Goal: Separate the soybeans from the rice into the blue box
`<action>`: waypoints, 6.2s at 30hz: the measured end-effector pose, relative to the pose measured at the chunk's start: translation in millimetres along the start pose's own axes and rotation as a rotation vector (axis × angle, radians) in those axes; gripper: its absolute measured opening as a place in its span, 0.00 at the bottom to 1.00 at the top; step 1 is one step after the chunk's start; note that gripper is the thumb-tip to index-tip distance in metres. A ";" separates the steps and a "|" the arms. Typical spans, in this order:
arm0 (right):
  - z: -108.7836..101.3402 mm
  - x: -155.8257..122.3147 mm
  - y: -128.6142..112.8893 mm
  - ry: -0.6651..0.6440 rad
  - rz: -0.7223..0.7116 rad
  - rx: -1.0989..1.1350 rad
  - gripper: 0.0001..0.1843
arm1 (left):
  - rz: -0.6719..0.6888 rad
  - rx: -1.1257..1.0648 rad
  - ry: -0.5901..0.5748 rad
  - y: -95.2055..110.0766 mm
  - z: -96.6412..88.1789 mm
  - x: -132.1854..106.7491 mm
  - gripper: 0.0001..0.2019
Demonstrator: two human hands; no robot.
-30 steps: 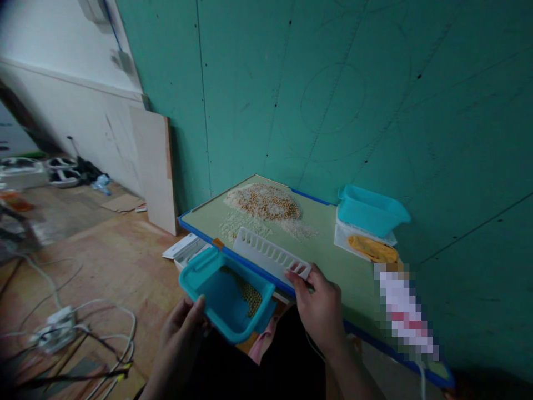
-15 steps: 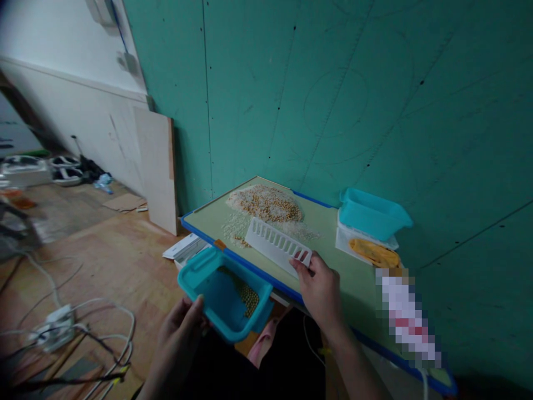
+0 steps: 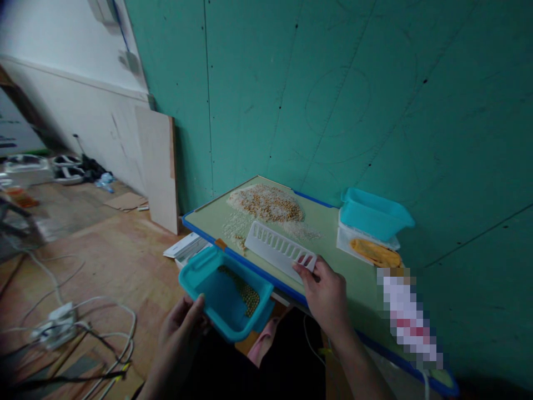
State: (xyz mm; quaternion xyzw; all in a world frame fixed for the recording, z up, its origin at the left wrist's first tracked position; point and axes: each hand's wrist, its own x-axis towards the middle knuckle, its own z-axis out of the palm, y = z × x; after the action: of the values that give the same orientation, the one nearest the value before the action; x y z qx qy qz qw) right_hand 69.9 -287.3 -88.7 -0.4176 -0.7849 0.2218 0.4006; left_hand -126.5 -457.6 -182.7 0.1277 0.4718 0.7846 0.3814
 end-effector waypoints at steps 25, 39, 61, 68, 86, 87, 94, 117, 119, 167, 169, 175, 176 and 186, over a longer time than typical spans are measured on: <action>-8.4 -15.2 -3.0 -0.030 0.033 0.010 0.13 | 0.000 -0.001 0.027 5.5 6.2 -2.8 0.16; -4.5 -14.5 -5.3 0.011 0.028 0.023 0.12 | 0.012 0.006 -0.016 1.6 1.1 -1.5 0.14; 7.9 -2.3 -8.6 0.055 -0.017 -0.044 0.12 | 0.022 0.037 -0.016 4.7 0.4 -0.3 0.16; 17.2 4.3 -11.4 0.028 -0.036 -0.033 0.12 | 0.019 0.017 0.000 2.6 -4.5 1.9 0.15; 19.2 3.6 -19.9 -0.039 -0.056 0.017 0.11 | 0.027 0.036 0.008 3.1 -4.9 2.0 0.15; 19.3 3.9 -20.6 -0.036 -0.062 0.017 0.11 | 0.031 0.037 0.011 2.9 -5.0 2.0 0.15; 16.1 -1.5 -26.4 -0.003 -0.081 0.037 0.10 | 0.022 0.032 -0.013 2.8 -5.1 3.2 0.14; 7.2 10.8 2.7 0.000 -0.056 -0.043 0.14 | 0.042 0.045 -0.013 4.4 -4.9 2.3 0.15; 6.1 13.9 5.3 0.017 -0.039 -0.014 0.15 | 0.046 0.055 -0.019 3.8 -6.3 2.4 0.14; 17.1 23.1 -8.0 -0.064 0.038 0.150 0.16 | 0.022 0.020 -0.002 1.0 -8.7 1.0 0.14; 16.8 22.5 -9.3 -0.067 0.039 0.149 0.16 | 0.029 0.021 0.001 0.6 -8.5 1.1 0.14; 17.6 21.1 -14.2 -0.078 0.017 0.122 0.15 | 0.016 0.025 -0.005 2.1 -5.9 0.2 0.14; 18.1 20.9 -14.6 -0.079 0.014 0.120 0.15 | 0.015 0.025 -0.003 2.6 -5.4 0.1 0.14; 19.5 18.6 -16.5 -0.082 0.003 0.153 0.15 | 0.016 0.052 0.006 2.7 -6.1 1.4 0.14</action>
State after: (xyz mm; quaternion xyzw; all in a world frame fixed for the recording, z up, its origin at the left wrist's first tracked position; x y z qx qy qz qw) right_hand 40.0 -281.2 -80.5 -0.3775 -0.7808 0.2985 0.3984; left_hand -132.2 -461.2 -183.8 0.1388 0.4921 0.7755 0.3704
